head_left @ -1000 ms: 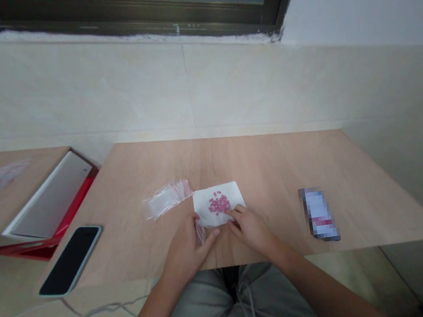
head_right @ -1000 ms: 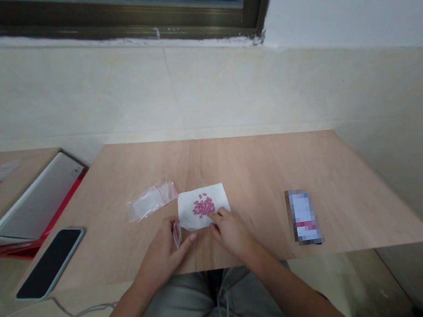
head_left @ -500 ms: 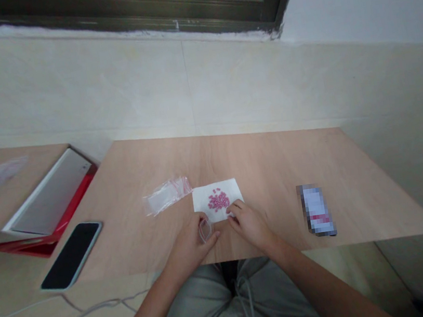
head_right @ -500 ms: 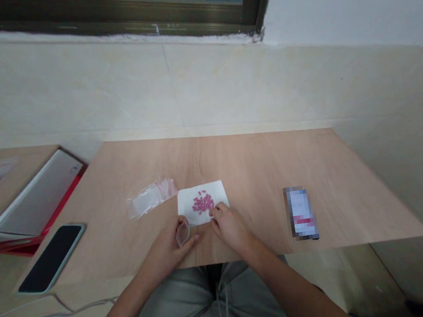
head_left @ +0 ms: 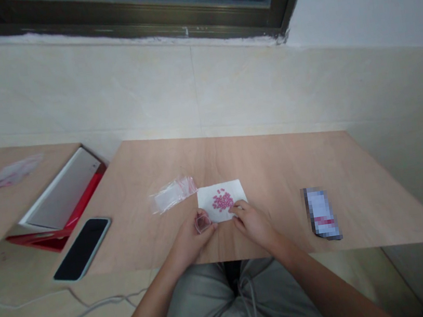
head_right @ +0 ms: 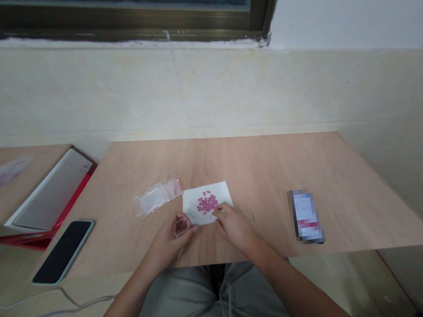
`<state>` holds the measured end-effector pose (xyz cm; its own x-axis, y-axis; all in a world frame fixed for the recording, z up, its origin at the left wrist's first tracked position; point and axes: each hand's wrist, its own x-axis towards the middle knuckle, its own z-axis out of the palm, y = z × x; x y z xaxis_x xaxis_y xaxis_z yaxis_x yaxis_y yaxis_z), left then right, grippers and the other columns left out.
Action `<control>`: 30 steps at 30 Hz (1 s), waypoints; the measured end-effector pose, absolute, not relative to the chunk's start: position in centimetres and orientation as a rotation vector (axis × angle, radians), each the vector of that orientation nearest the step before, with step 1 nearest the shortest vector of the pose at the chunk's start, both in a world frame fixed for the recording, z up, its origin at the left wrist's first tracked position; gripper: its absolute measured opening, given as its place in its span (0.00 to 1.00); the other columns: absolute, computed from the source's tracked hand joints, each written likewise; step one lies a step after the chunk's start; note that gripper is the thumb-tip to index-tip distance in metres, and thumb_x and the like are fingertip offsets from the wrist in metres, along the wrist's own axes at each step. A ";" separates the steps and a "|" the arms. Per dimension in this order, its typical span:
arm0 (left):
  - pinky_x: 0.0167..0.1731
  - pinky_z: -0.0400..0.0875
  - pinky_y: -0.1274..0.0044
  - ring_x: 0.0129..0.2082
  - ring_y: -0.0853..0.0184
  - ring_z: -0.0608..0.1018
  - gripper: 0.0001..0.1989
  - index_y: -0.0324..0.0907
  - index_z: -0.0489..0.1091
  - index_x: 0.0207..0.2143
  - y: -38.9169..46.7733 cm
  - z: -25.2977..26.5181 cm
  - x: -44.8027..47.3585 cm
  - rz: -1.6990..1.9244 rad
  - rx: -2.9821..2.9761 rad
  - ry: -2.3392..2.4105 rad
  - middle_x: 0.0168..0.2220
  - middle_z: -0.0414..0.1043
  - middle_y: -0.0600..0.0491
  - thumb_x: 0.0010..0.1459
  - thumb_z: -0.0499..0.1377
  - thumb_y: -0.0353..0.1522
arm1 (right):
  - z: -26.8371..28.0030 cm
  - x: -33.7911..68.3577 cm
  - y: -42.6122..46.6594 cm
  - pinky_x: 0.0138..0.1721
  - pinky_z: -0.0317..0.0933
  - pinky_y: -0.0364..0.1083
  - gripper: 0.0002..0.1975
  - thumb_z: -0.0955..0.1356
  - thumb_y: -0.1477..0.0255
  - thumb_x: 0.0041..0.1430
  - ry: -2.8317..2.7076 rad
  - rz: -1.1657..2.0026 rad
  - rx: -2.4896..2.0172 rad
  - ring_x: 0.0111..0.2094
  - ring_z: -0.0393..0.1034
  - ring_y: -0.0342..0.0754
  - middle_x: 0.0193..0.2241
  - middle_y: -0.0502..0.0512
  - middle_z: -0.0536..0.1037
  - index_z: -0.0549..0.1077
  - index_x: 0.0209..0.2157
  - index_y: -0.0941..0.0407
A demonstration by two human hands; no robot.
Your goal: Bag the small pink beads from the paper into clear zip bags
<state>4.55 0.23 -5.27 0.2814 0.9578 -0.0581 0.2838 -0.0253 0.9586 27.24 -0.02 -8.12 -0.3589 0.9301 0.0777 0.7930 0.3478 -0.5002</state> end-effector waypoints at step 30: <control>0.49 0.69 0.68 0.44 0.59 0.77 0.13 0.41 0.75 0.42 -1.7 -3.5 6.8 0.800 1.241 0.855 0.41 0.77 0.47 0.56 0.67 0.36 | 0.8 25.5 -2.8 0.39 0.65 0.46 0.12 0.63 0.69 0.68 -2.083 0.841 -1.072 0.39 0.72 0.48 0.41 0.56 0.78 0.77 0.46 0.50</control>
<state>6.80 -1.70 -3.51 0.4652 0.8784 -0.1092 -0.0510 0.1498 0.9874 25.53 -2.78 0.76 -0.4616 0.8520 0.2471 0.4418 0.4624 -0.7688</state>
